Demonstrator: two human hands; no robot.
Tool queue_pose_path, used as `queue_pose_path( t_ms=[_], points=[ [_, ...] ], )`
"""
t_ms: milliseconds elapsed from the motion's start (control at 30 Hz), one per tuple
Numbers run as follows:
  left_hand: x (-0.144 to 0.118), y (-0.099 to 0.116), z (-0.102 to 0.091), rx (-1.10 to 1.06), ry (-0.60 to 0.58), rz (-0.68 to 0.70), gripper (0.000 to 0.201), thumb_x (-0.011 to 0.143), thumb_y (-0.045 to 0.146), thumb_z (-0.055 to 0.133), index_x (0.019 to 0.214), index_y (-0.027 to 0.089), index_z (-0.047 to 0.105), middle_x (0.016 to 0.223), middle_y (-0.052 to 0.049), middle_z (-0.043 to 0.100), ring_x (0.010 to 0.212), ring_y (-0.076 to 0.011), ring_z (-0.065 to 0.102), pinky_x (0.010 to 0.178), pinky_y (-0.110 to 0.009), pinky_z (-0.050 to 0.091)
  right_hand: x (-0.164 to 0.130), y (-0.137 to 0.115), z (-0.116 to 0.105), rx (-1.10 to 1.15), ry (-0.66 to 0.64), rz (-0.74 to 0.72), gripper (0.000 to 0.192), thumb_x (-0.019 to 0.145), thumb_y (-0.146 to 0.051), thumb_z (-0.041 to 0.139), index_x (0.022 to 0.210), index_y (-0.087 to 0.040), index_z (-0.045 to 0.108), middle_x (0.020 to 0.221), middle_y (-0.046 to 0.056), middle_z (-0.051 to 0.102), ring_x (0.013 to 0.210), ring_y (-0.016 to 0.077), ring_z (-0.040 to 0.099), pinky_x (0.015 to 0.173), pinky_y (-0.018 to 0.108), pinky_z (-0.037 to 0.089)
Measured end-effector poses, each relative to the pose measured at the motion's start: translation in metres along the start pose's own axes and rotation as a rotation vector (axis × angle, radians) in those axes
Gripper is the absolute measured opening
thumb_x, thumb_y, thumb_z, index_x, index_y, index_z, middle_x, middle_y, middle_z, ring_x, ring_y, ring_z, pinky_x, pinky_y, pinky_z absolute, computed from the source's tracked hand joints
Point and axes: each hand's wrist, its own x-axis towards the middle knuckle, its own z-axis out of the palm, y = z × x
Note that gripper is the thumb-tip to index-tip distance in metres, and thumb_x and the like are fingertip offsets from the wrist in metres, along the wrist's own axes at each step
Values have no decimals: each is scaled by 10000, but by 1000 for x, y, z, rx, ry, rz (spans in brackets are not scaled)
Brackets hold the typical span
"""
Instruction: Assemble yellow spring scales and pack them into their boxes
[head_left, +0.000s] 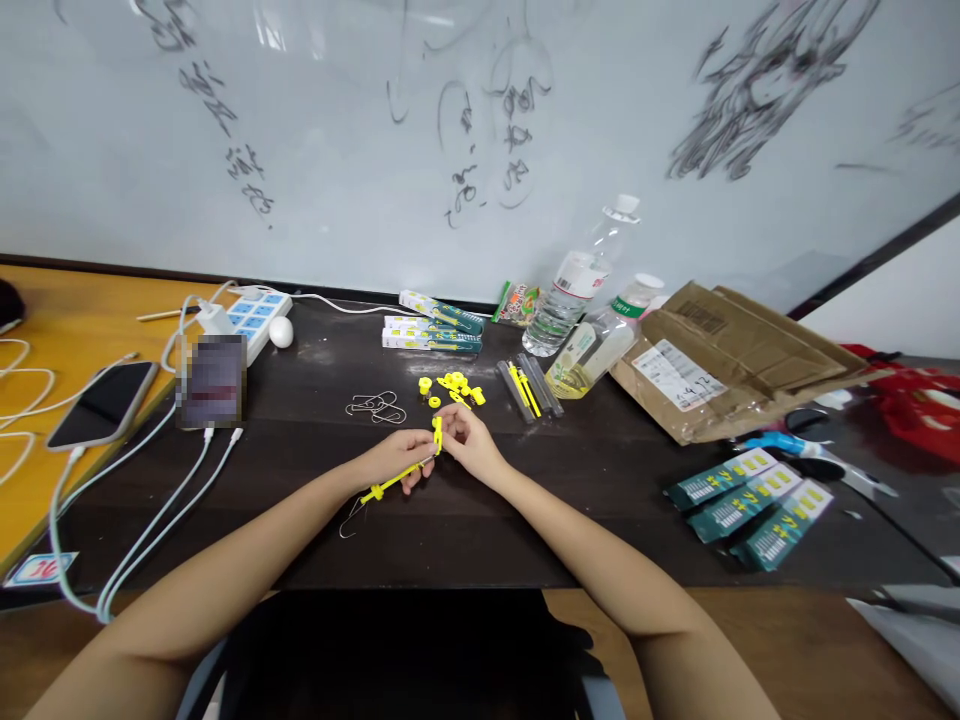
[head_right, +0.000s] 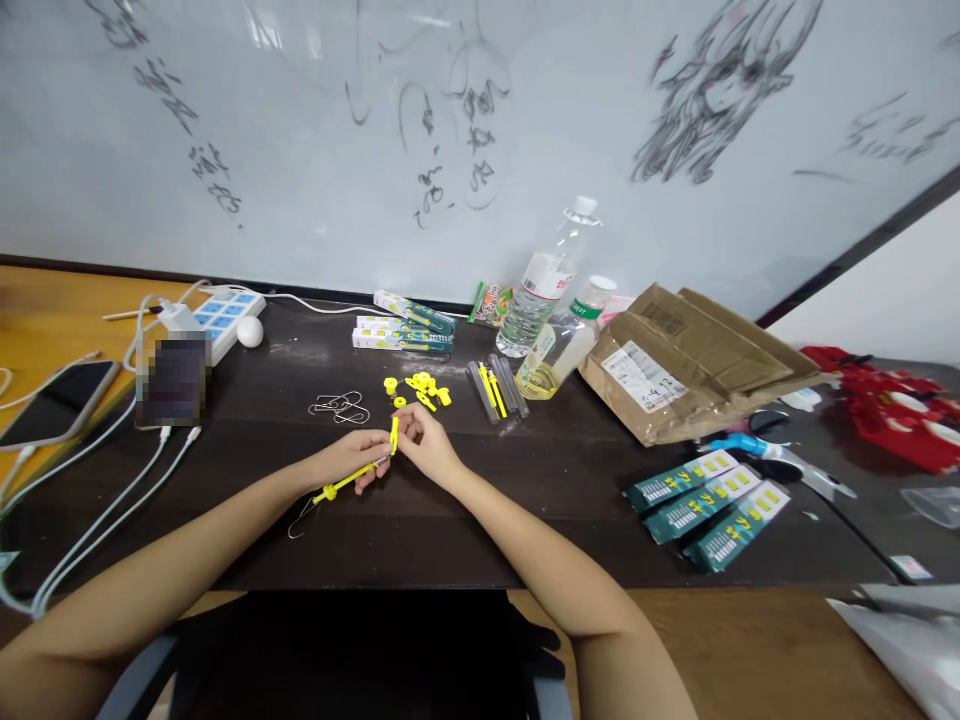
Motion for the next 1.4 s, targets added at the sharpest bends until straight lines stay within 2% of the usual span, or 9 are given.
queue_pose_path(
  t_ms=[233, 433, 600, 733, 867, 1000, 1100, 1200, 1400],
  points=[
    [1, 5, 2, -96, 144, -41, 397, 785, 545, 573, 842, 164, 475, 650, 36, 558, 444, -75, 572, 407, -188, 495, -2, 2, -2, -209, 13, -66, 185, 832, -225, 463, 1012, -197, 498, 730, -26, 524, 575, 104, 509, 581, 238, 434],
    [0, 6, -1, -70, 260, 43, 342, 849, 507, 486, 763, 197, 372, 552, 66, 534, 344, -67, 489, 310, -159, 402, 11, -9, -50, -904, 240, -121, 144, 866, -238, 442, 940, -186, 554, 943, 95, 580, 904, 221, 555, 771, 316, 440],
    [-3, 6, 1, 11, 211, 106, 350, 868, 513, 450, 740, 204, 344, 422, 97, 470, 242, -39, 344, 257, -116, 231, 17, -9, -95, -1333, 332, 213, 238, 859, -316, 502, 1009, -137, 546, 1021, 175, 588, 948, 287, 577, 720, 343, 451],
    [-4, 8, 2, 60, 206, 70, 343, 858, 510, 461, 739, 199, 381, 384, 105, 437, 225, -35, 301, 253, -120, 200, 19, -1, -102, -1370, 205, 484, 342, 847, -391, 532, 1055, -120, 549, 953, 187, 641, 867, 298, 643, 685, 363, 471],
    [-5, 10, 3, 64, 221, 66, 339, 857, 520, 460, 759, 199, 415, 362, 112, 396, 226, -36, 255, 256, -131, 189, 22, 0, -104, -1347, 198, 568, 328, 837, -373, 524, 1027, -109, 570, 892, 181, 667, 846, 295, 664, 688, 356, 470],
    [-4, 9, 1, 18, 208, 71, 353, 850, 536, 469, 762, 198, 415, 378, 121, 366, 241, -29, 238, 255, -126, 198, 26, -1, -112, -1103, 272, 514, 235, 783, -386, 556, 793, -152, 573, 739, 98, 645, 730, 229, 641, 620, 300, 449],
    [-4, 8, 1, 22, 185, 64, 356, 851, 537, 469, 759, 198, 412, 385, 120, 360, 250, -30, 251, 255, -120, 198, 27, 1, -107, -512, 282, 378, 317, 775, -459, 554, 636, -193, 452, 523, -24, 499, 469, 110, 485, 460, 222, 378],
    [-5, 8, 2, 47, 136, 46, 343, 854, 519, 470, 754, 195, 416, 393, 117, 364, 258, -30, 255, 253, -119, 208, 27, 1, -87, 155, 207, 293, 398, 755, -553, 575, 657, -205, 407, 473, -73, 441, 355, 56, 332, 352, 190, 327],
    [-8, 9, 5, 105, 98, 24, 327, 865, 494, 455, 745, 193, 409, 398, 112, 368, 263, -30, 265, 252, -118, 199, 23, 2, -51, 543, 106, 333, 361, 745, -503, 647, 746, -198, 454, 553, -36, 582, 401, 81, 484, 371, 206, 451]
  ],
)
